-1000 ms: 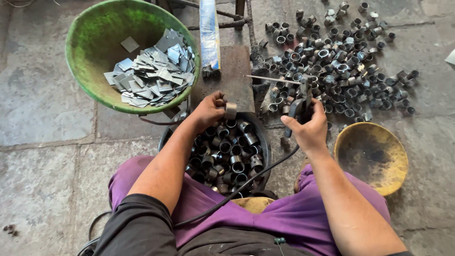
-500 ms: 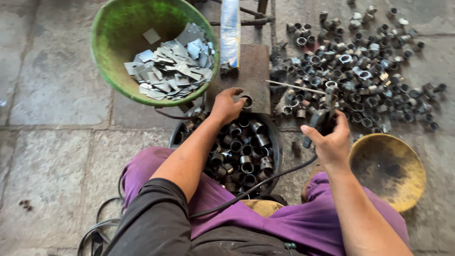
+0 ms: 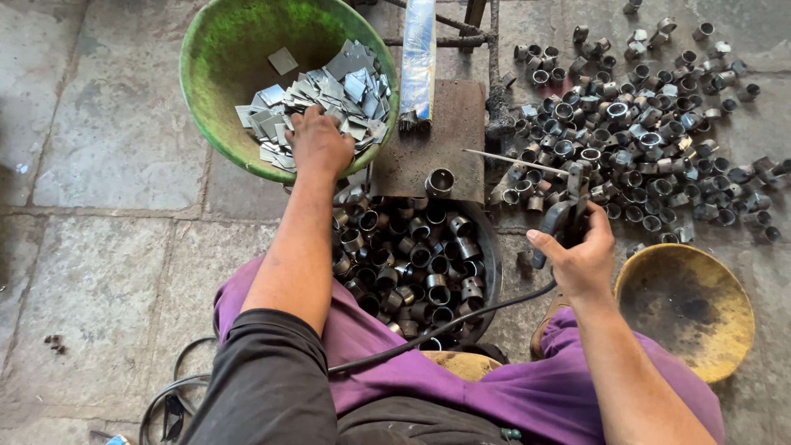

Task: The person sits on the floor and repeatedly welds small square metal plates onto cylindrical metal pieces using a handheld welding tool. They pick up a cylinder, place a plate on top, weld it, and then drop the finished piece into a pile.

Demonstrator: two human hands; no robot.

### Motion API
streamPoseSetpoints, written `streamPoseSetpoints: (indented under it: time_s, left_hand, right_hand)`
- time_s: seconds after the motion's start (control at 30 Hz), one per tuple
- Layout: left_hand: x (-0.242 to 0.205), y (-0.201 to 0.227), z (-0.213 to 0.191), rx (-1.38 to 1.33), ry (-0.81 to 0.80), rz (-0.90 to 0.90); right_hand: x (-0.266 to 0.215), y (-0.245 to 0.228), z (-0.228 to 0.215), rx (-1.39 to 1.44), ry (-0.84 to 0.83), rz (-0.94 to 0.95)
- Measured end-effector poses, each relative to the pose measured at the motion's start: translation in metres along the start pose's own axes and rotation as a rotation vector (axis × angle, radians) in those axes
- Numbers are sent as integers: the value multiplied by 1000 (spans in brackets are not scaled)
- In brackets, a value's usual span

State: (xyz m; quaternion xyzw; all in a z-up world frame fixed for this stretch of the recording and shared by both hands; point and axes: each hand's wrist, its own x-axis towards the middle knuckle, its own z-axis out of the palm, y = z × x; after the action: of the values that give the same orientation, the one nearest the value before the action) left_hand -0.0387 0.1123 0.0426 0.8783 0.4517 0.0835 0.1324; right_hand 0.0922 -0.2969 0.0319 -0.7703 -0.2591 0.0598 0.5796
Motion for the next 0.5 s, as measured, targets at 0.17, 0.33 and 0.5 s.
streamPoseSetpoints:
  time_s: [0.17, 0.33, 0.5]
  left_hand:
    - [4, -8, 10, 7, 88, 21]
    - [11, -17, 18, -30, 79, 12]
    - [10, -18, 24, 36, 168, 52]
  right_hand:
    - [-3, -9, 2, -18, -27, 16]
    - [-5, -17, 2, -95, -34, 69]
    - [-6, -21, 2, -76, -42, 64]
